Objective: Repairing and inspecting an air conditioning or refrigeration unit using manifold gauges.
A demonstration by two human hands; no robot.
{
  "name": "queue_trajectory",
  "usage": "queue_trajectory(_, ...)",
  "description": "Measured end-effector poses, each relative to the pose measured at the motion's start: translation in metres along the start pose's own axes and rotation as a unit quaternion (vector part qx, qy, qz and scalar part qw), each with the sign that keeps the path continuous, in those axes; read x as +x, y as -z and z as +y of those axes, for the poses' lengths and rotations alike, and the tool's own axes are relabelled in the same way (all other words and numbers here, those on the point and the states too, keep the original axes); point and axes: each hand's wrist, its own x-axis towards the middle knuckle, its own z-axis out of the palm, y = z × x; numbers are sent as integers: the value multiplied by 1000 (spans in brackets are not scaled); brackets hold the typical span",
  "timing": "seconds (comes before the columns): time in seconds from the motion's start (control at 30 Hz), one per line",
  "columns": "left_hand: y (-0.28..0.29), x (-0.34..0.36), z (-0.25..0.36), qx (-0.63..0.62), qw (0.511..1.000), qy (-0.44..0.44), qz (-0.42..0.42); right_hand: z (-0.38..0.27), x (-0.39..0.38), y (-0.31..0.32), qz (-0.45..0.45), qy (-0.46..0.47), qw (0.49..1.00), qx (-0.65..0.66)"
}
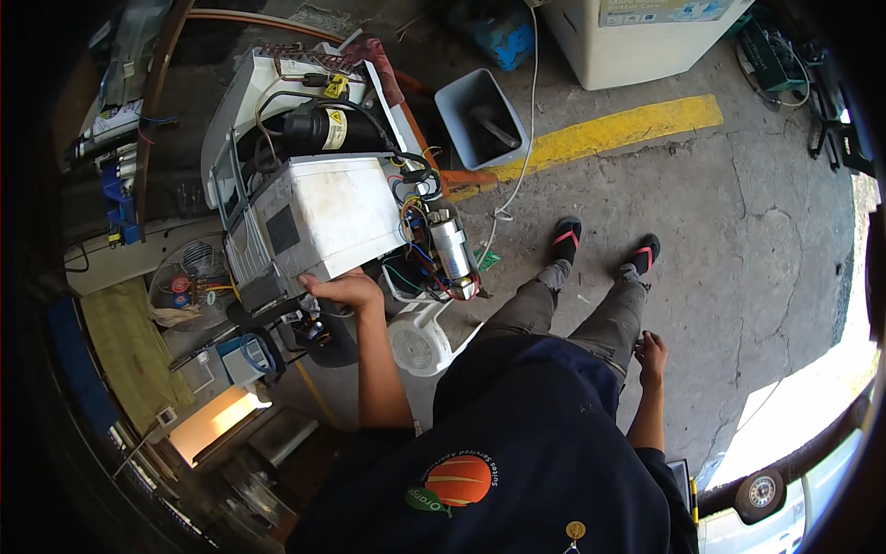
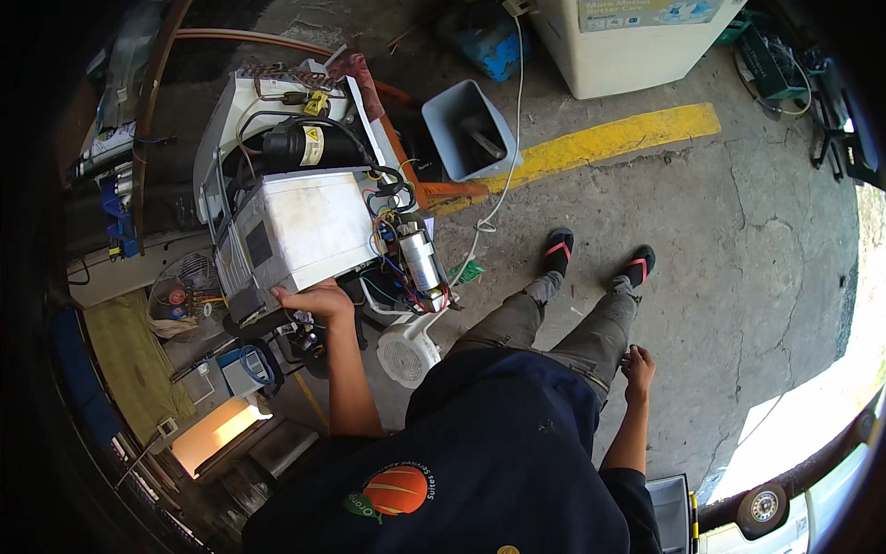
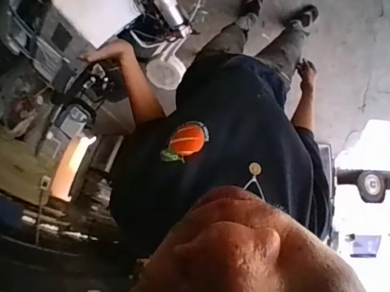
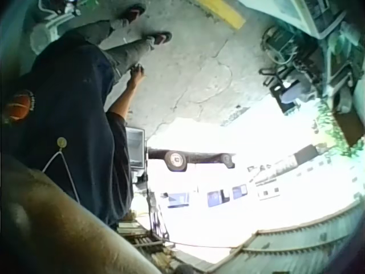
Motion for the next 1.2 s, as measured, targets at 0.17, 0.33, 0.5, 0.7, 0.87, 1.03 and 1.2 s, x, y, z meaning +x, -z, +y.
queue_trajectory(0.17,-6,-4,4,2,1000,1,12,4,-1,1,-7,3,1000,7)
queue_trajectory(0.33,3,2,-1,-5,1000,2,-14,11,-2,-1,-6,7,1000,13)
queue_trajectory(0.5,11,8,-4,-4,998,13,-55,17,-1,-2,-7,10,999,30)
queue_trajectory(0.7,-1,-1,5,0,999,30,-45,23,5,-3,-16,7,998,57)
queue_trajectory(0.87,3,1,3,-11,998,46,-51,19,2,-10,-8,12,997,78)
queue_trajectory(1.03,4,3,0,-6,998,38,-59,21,2,-11,-10,13,995,97)
queue_trajectory(1.2,10,9,-4,-8,997,44,-60,31,8,-6,-19,9,995,98)
